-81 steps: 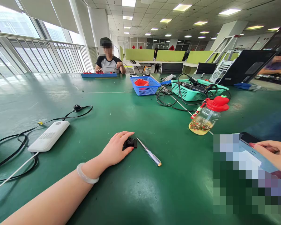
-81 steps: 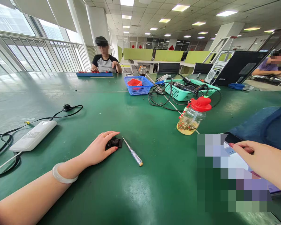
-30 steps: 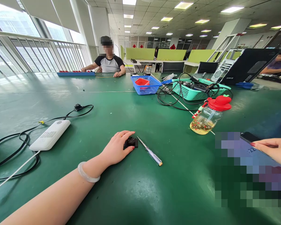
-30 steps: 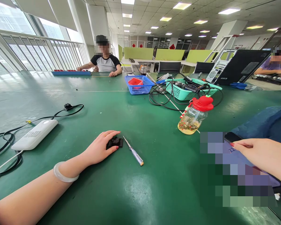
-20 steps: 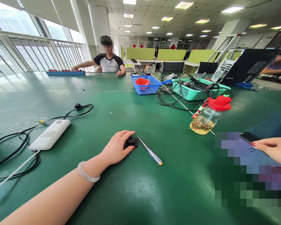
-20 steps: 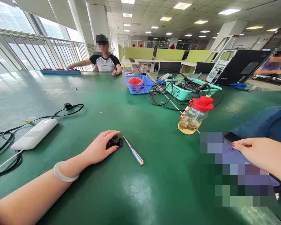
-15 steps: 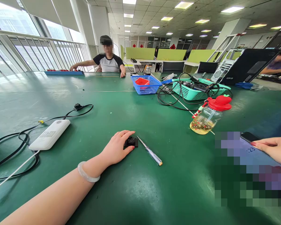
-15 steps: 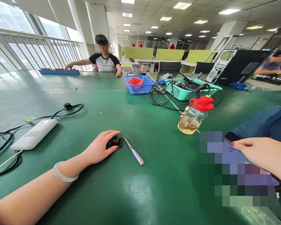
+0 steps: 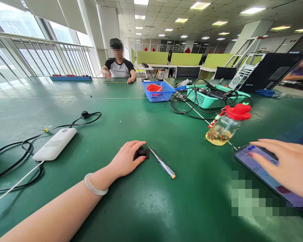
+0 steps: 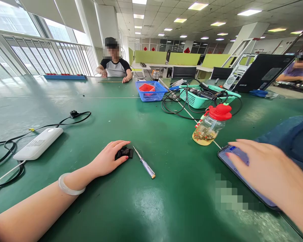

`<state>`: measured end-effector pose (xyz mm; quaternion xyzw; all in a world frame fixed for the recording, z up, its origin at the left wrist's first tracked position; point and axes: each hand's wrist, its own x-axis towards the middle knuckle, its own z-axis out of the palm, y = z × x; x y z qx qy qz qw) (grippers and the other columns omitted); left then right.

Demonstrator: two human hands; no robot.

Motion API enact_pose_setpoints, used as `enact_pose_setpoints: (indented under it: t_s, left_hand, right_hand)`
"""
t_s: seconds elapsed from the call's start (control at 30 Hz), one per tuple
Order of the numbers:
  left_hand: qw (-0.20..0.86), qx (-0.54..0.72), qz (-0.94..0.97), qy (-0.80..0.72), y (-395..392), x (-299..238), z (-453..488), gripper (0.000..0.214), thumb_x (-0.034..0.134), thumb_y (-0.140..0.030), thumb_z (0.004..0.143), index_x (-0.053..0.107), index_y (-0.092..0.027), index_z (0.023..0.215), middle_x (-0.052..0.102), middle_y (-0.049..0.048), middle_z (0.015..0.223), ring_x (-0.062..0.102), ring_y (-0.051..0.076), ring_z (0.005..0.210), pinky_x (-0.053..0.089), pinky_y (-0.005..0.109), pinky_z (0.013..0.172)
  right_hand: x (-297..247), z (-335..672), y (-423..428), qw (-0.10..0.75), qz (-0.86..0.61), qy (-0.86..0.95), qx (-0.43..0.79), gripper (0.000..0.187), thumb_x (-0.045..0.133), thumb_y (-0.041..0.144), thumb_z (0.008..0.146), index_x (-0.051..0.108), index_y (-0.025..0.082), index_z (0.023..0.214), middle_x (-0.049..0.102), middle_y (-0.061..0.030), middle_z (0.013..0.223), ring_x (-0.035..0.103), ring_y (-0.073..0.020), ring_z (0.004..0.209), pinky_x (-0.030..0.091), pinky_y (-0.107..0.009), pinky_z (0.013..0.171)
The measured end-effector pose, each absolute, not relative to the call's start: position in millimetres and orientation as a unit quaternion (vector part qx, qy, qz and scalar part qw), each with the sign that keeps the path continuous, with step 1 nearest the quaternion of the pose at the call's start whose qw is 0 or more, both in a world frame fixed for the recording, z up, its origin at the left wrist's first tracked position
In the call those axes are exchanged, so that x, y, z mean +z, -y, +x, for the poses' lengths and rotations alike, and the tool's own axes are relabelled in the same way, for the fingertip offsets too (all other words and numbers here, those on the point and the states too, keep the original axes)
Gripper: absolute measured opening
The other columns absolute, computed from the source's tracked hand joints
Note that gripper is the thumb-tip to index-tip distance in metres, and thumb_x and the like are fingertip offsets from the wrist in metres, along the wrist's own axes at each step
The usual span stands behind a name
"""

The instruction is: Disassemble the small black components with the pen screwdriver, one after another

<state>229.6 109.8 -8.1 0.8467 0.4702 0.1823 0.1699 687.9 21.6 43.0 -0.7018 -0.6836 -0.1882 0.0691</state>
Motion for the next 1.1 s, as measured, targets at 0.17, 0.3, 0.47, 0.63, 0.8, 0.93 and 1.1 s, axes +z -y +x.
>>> enact_pose_setpoints:
  t_s: [0.17, 0.3, 0.47, 0.63, 0.8, 0.93, 1.1]
  left_hand:
    - [0.174, 0.186, 0.853, -0.456, -110, -9, 228, 0.053, 0.052, -0.048, 0.088, 0.046, -0.027, 0.137, 0.054, 0.0067, 0.138, 0.046, 0.029, 0.128, 0.037, 0.049, 0.110]
    - [0.183, 0.186, 0.859, -0.441, -110, -7, 227, 0.056, 0.057, -0.050, 0.086, 0.049, -0.026, 0.135, 0.059, 0.0070, 0.132, 0.048, 0.029, 0.124, 0.039, 0.049, 0.108]
    - [0.193, 0.191, 0.856, -0.439, -110, -4, 228, 0.044, 0.060, -0.038, 0.085, 0.056, -0.026, 0.127, 0.064, 0.0052, 0.123, 0.052, 0.027, 0.119, 0.042, 0.046, 0.105]
    - [0.203, 0.201, 0.847, -0.448, -112, -5, 228, 0.037, 0.058, -0.031, 0.086, 0.060, -0.025, 0.123, 0.067, 0.0047, 0.120, 0.054, 0.026, 0.116, 0.043, 0.045, 0.104]
    - [0.204, 0.204, 0.844, -0.453, -113, -7, 227, 0.041, 0.059, -0.034, 0.085, 0.060, -0.024, 0.125, 0.066, 0.0059, 0.120, 0.055, 0.026, 0.115, 0.044, 0.044, 0.104]
    - [0.209, 0.208, 0.829, -0.475, -112, -6, 227, 0.053, 0.058, -0.036, 0.085, 0.050, -0.024, 0.136, 0.065, 0.0064, 0.122, 0.055, 0.026, 0.116, 0.045, 0.044, 0.103]
    - [0.215, 0.211, 0.823, -0.482, -111, -3, 227, 0.050, 0.061, -0.034, 0.082, 0.054, -0.026, 0.130, 0.065, 0.0056, 0.119, 0.057, 0.025, 0.114, 0.046, 0.044, 0.102]
  right_hand:
    - [40, 577, -15, 0.099, -0.496, 0.858, -0.088, 0.039, 0.044, 0.037, 0.093, 0.055, 0.031, 0.130, 0.065, -0.0041, 0.123, 0.063, -0.0247, 0.107, 0.055, -0.043, 0.091]
    - [24, 529, -24, 0.054, -0.360, 0.928, -0.079, 0.068, 0.043, -0.001, 0.082, 0.047, 0.038, 0.138, 0.046, -0.0024, 0.146, 0.048, -0.0249, 0.129, 0.049, -0.045, 0.097]
    - [7, 499, -44, 0.068, -0.207, 0.970, -0.110, 0.044, 0.044, 0.001, 0.088, 0.062, 0.024, 0.121, 0.065, -0.0057, 0.121, 0.060, -0.0187, 0.109, 0.048, -0.039, 0.095]
    - [17, 481, -59, 0.124, -0.116, 0.975, -0.146, 0.025, 0.047, 0.004, 0.090, 0.063, 0.016, 0.104, 0.070, -0.0082, 0.097, 0.064, -0.0143, 0.079, 0.051, -0.032, 0.077]
    - [46, 469, -67, 0.377, -0.198, 0.901, -0.078, 0.024, 0.048, 0.010, 0.092, 0.056, 0.019, 0.113, 0.069, -0.0085, 0.103, 0.066, -0.0181, 0.087, 0.054, -0.033, 0.074]
    - [38, 458, -62, 0.608, -0.276, 0.722, 0.184, 0.015, 0.042, 0.020, 0.099, 0.049, 0.024, 0.111, 0.067, -0.0048, 0.103, 0.064, -0.0111, 0.064, 0.054, -0.028, 0.060]
    - [5, 458, -72, 0.627, -0.330, 0.598, 0.374, 0.015, 0.051, 0.037, 0.096, 0.048, 0.024, 0.104, 0.067, -0.0017, 0.091, 0.063, -0.0115, 0.060, 0.053, -0.028, 0.056]
